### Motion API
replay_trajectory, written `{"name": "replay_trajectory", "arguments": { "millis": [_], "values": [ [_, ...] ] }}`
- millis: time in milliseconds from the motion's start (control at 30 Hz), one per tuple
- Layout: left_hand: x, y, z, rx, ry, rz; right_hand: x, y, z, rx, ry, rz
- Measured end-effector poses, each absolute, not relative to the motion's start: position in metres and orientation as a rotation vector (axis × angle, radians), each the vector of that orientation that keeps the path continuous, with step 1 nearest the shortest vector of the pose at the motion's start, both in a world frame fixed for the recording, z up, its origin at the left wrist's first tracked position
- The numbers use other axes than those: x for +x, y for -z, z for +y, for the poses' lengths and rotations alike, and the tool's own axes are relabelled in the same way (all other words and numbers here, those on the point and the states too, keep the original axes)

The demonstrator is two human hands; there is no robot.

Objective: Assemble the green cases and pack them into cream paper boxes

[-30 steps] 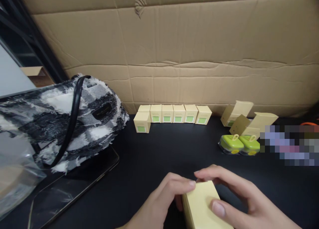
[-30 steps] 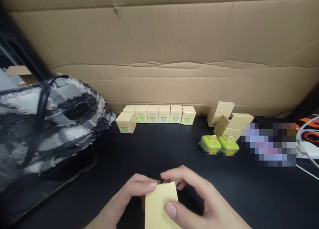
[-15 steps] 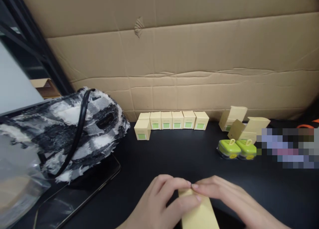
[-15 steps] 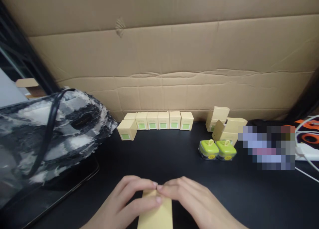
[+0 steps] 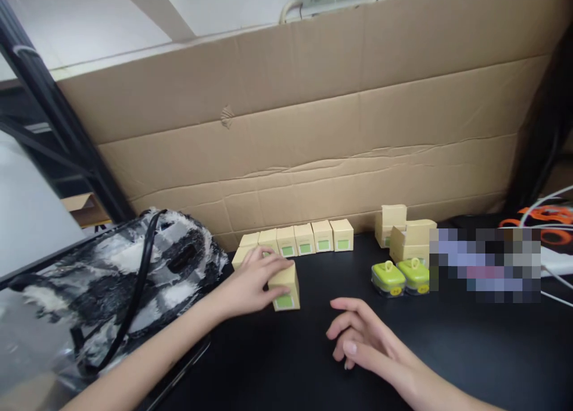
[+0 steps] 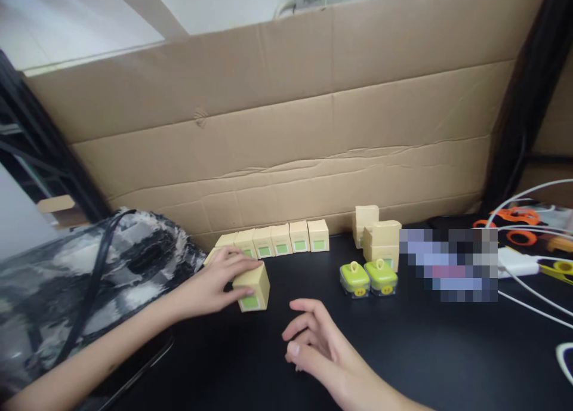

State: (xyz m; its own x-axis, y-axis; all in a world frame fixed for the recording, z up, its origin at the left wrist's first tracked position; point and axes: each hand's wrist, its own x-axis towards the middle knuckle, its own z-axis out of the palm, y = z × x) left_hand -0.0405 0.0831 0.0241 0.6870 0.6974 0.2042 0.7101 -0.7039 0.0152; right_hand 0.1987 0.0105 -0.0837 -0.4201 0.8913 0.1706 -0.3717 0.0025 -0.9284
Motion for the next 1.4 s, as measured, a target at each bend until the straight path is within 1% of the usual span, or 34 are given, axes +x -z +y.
{"name": "replay_trajectory", "arguments": {
  "millis": [133,367,533,633,733,833,967,1067,1267,1333,1400],
  "values": [
    [-0.053,-0.025,0.116,-2.688,0.244,-1.19,0.196,0.086,0.013,-0.591,-1.602,-1.25],
    [-0.065,-0.018,0.126,-2.516,0.266,-1.207,0.197,0.08,0.011,-0.566,-1.628,-1.294],
    [-0.07,-0.014,0.128,-2.541,0.362,-1.225,0.196,0.076,0.01,-0.607,-1.627,-1.256],
    [-0.062,-0.014,0.124,-2.559,0.51,-1.259,0.196,0.07,0.01,-0.629,-1.643,-1.268],
    [-0.028,-0.015,0.121,-2.588,0.734,-1.284,0.197,0.065,0.009,-0.644,-1.656,-1.293],
    [0.032,-0.014,0.125,-2.711,0.908,-1.252,0.197,0.061,0.007,-0.687,-1.646,-1.318],
    [0.115,-0.016,0.142,-2.934,0.971,-1.115,0.197,0.058,0.006,-0.753,-1.614,-1.359],
    [0.156,-0.017,0.154,-3.044,0.955,-1.021,0.197,0.058,0.006,-0.782,-1.59,-1.383],
    [0.189,0.0,0.168,-3.167,0.899,-1.02,0.199,0.066,0.009,-0.756,-1.582,-1.428],
    [0.188,0.002,0.172,-3.179,0.973,-1.026,0.2,0.069,0.011,-0.741,-1.587,-1.454],
    [0.18,-0.003,0.174,-3.154,1.133,-1.023,0.2,0.069,0.012,-0.735,-1.584,-1.49]
  ]
}}
